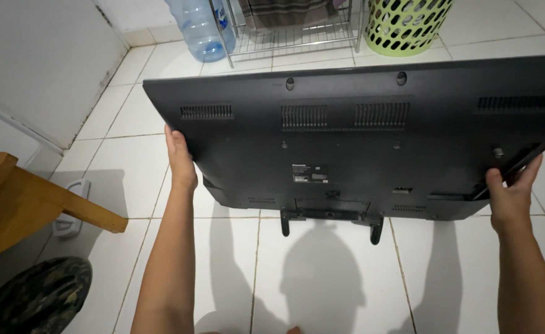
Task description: Moving a television from a stand to the floor and wiping a small table.
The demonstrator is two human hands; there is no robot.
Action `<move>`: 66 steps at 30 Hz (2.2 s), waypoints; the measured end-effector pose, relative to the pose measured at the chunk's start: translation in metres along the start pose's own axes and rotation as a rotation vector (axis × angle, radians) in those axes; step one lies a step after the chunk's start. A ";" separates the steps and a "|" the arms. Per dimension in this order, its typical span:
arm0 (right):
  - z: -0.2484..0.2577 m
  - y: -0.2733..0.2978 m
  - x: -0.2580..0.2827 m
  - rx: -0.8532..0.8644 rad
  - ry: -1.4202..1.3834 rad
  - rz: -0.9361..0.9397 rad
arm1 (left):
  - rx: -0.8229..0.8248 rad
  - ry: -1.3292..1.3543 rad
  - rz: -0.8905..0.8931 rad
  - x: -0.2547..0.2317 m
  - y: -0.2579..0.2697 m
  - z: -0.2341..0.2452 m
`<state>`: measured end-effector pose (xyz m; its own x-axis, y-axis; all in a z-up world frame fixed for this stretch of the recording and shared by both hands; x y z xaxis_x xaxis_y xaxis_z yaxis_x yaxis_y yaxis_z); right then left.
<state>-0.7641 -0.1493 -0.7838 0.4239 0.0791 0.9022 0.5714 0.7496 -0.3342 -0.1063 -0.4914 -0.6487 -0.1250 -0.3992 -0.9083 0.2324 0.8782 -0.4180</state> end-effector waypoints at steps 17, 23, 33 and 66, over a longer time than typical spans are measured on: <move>0.025 0.071 0.033 0.054 -0.105 0.071 | -0.039 -0.062 0.008 -0.062 0.088 0.006; 0.060 0.116 0.015 -0.025 0.123 -0.120 | -0.050 -0.114 0.046 -0.092 0.139 0.007; 0.067 0.163 0.072 0.025 0.019 0.002 | -0.059 -0.181 0.055 -0.114 0.183 0.012; -0.160 0.391 0.039 0.434 0.376 -0.409 | 0.763 -0.799 0.230 0.044 0.494 -0.175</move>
<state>-0.4121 0.0416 -0.9223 0.4938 -0.4384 0.7510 0.4380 0.8715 0.2207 -0.1660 -0.0287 -0.8925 0.5865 -0.5433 -0.6008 0.7330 0.6716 0.1082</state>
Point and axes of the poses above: each hand's wrist, its own y-axis away from the middle knuckle, its own z-axis out of the back of the hand, x = y × z, the point moved 5 cm from there along -y, towards the middle knuckle, and after that the axes turned 10 degrees about x, right-handed, at the moved point
